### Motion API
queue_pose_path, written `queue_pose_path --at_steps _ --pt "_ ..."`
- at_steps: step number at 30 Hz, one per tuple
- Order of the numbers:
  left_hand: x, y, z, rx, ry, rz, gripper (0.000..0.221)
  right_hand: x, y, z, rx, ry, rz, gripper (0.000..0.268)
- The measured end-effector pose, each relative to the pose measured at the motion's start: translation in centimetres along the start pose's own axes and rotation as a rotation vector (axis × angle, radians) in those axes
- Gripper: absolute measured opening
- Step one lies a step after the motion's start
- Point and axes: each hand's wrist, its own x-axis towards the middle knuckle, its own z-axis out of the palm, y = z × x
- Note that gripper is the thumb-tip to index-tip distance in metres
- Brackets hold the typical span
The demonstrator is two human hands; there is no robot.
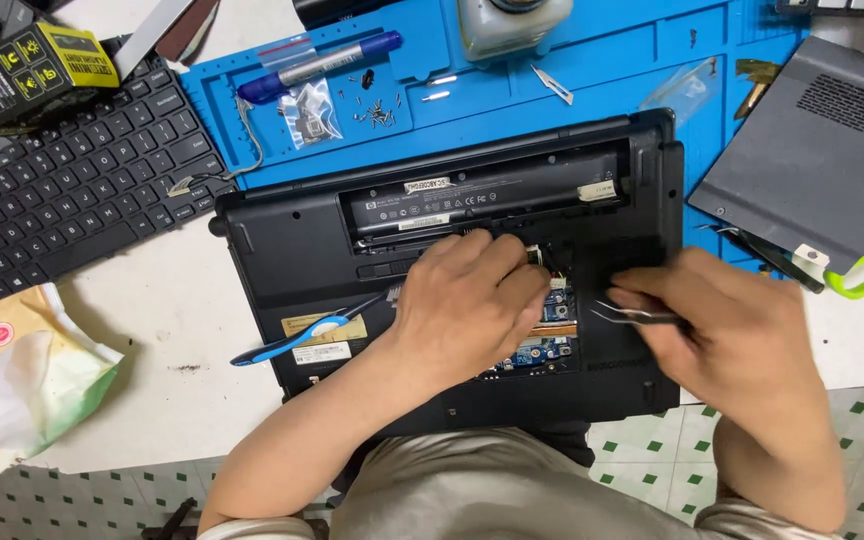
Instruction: Repairing a laptop by cleaning internal components and manipulating small connectors using various tools.
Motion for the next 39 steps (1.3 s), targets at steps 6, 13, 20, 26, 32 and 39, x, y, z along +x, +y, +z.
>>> queue_pose_path --at_steps 6,13,20,26,32,39 --pt "0.1 0.4 0.0 0.005 0.010 -0.033 0.013 3.2 -0.1 1.2 0.053 -0.059 -0.048 0.018" --pt "0.2 0.5 0.3 -0.019 0.020 -0.065 0.009 4.6 -0.5 0.6 0.042 -0.157 0.038 0.007" --pt "0.2 0.6 0.3 0.004 0.035 -0.061 0.013 5.9 -0.9 0.6 -0.203 -0.345 0.206 0.032" --pt "0.0 0.6 0.2 0.024 -0.001 -0.056 0.009 7.6 -1.8 0.3 -0.432 -0.550 0.272 0.035" --pt "0.3 1.3 0.4 0.006 0.069 -0.119 0.016 8.8 -2.4 -0.3 -0.431 -0.642 0.336 0.031" --pt "0.3 1.9 1.2 0.015 0.121 -0.204 0.012 7.7 -1.6 0.8 -0.465 -0.488 0.288 0.030"
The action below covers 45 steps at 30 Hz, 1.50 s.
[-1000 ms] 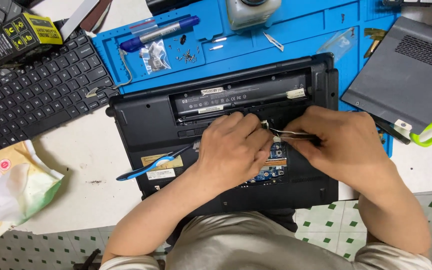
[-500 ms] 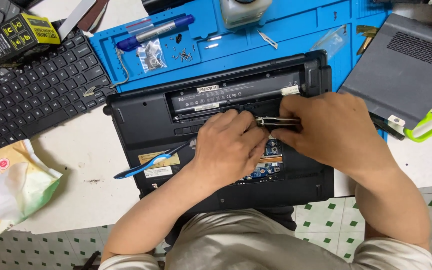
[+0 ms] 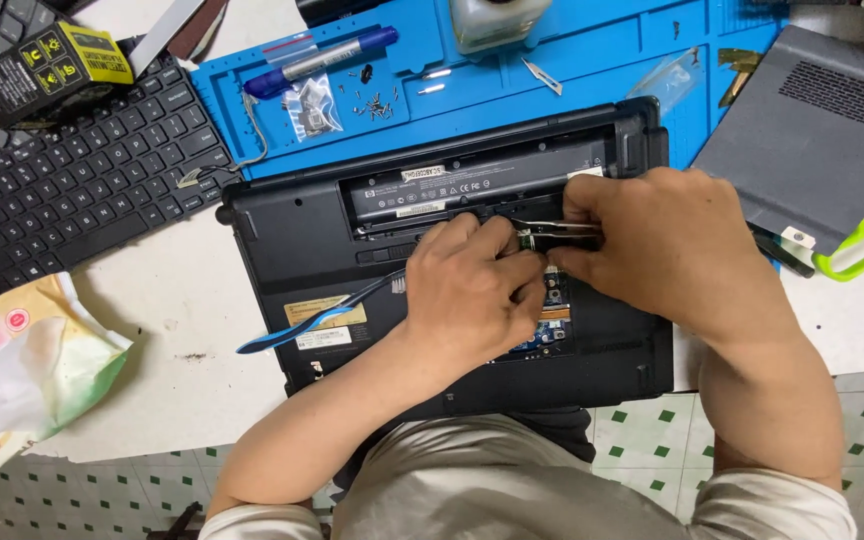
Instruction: Repairing a laptop by cleaning internal components and manipulating small connectors using various tools.
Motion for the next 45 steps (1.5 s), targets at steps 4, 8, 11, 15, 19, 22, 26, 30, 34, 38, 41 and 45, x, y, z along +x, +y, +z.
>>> queue_pose_path --at_steps 4,8,11,15,19,22,26,30,34,38,41,45 --pt "-0.1 -0.3 0.0 0.015 0.000 0.018 0.010 0.1 0.3 0.1 0.009 0.009 -0.029 0.030" --pt "-0.1 -0.5 -0.2 0.013 -0.026 0.049 0.010 0.4 0.9 0.3 0.089 0.013 -0.059 0.032" --pt "-0.3 -0.6 -0.2 0.028 -0.041 0.061 0.008 0.5 1.3 -0.2 0.225 0.005 -0.083 0.031" --pt "-0.4 -0.6 -0.2 0.050 -0.051 0.067 0.007 0.2 1.2 -0.3 0.245 0.005 -0.077 0.030" --pt "-0.4 -0.4 -0.1 0.060 -0.046 0.075 0.007 0.2 1.3 0.1 0.239 0.044 -0.101 0.031" --pt "-0.4 -0.2 -0.1 0.064 -0.057 0.059 0.008 0.3 1.1 -0.5 0.227 -0.007 -0.063 0.032" --pt "-0.6 -0.1 0.0 0.062 -0.066 0.049 0.008 0.2 0.9 -0.9 0.259 -0.052 -0.021 0.032" --pt "-1.0 0.1 0.4 0.103 -0.042 0.039 0.011 0.3 1.2 -0.9 0.278 -0.050 -0.032 0.030" --pt "-0.9 0.0 0.7 0.098 0.006 0.105 0.010 0.5 1.4 -0.3 0.258 -0.002 -0.063 0.033" --pt "-0.9 -0.6 0.5 0.139 -0.014 0.199 0.011 0.4 1.5 -0.3 0.285 0.021 -0.067 0.033" --pt "-0.9 -0.6 0.3 0.095 -0.027 0.205 0.008 0.3 1.4 -0.5 0.279 0.008 -0.049 0.034" --pt "-1.0 0.1 0.8 0.074 0.019 0.131 0.013 0.6 1.8 0.3 0.271 0.055 -0.084 0.034"
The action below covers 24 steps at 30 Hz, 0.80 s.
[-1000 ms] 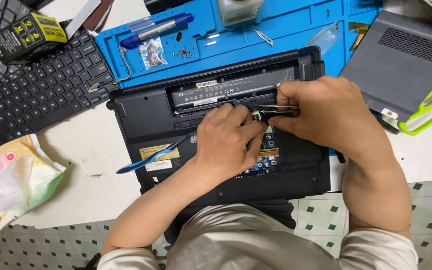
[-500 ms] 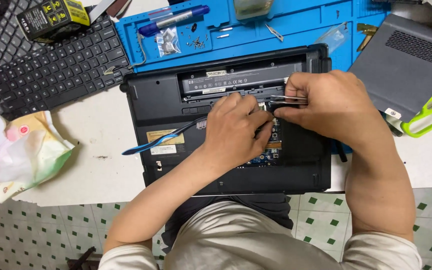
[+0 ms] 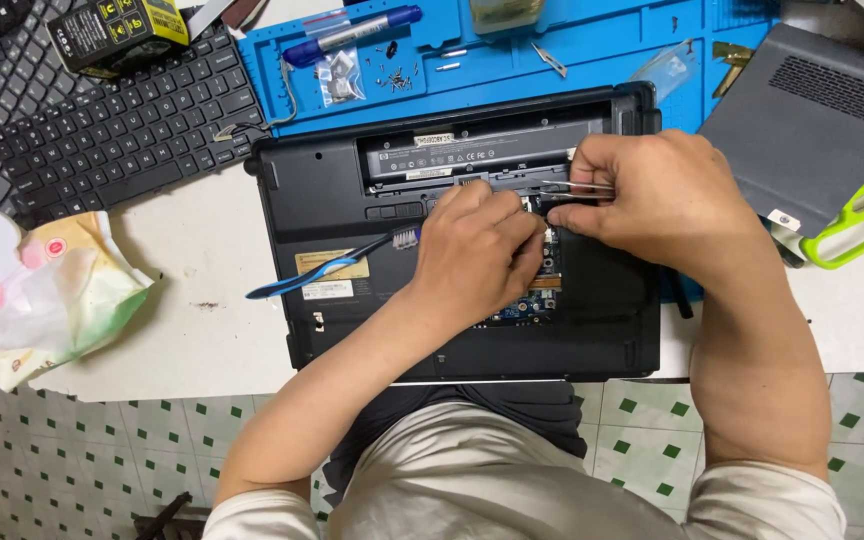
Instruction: Repairing a laptop by cleaning internal components and manipulating small connectors using various tools.
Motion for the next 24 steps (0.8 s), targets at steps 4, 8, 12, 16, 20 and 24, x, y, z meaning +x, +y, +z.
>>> queue_pose_path --at_steps 4,8,12,16,20,24 --pt "-0.2 0.1 0.2 0.003 -0.048 -0.061 0.012 -0.1 0.0 0.1 0.013 0.008 -0.008 0.035" --pt "-0.1 0.4 0.2 -0.017 -0.069 -0.143 0.018 -0.2 0.1 0.1 0.016 0.028 -0.029 0.036" --pt "-0.5 0.7 0.5 -0.016 -0.025 -0.146 0.008 -0.1 0.1 0.1 0.012 0.028 -0.036 0.036" --pt "-0.7 0.8 0.6 -0.021 -0.038 -0.174 0.005 -0.2 0.1 0.1 0.026 0.040 -0.044 0.034" --pt "-0.9 0.7 0.1 -0.079 -0.081 -0.187 0.007 -0.3 0.0 0.0 0.028 0.049 -0.052 0.035" --pt "-1.7 1.5 -1.5 -0.198 -0.067 -0.154 0.013 -0.3 0.1 0.2 0.004 0.056 -0.047 0.036"
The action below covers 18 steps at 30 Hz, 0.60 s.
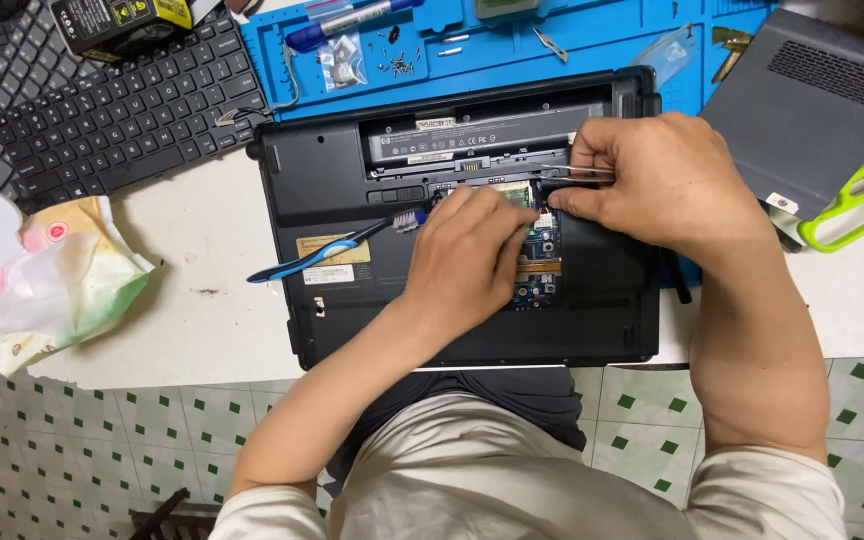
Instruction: Repairing a laptop by cleaning internal components and manipulating small connectors using various tools.
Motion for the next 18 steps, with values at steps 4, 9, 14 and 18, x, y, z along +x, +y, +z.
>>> queue_pose_path --at_steps 4,9,14,18 --pt "-2.4 0.7 0.6 0.181 -0.011 -0.008 0.018 0.1 0.3 0.1 0.015 0.003 -0.009 0.035" --pt "-3.4 1.1 1.5 0.313 0.047 0.044 0.031 0.3 0.7 0.3 0.024 0.011 -0.046 0.033" --pt "-3.1 0.9 1.9 0.384 0.115 0.124 0.028 0.4 0.9 0.4 0.053 0.012 -0.057 0.035" --pt "-2.8 1.0 1.7 0.389 0.105 0.151 0.035 0.2 0.7 -0.1 0.062 -0.007 -0.050 0.033"
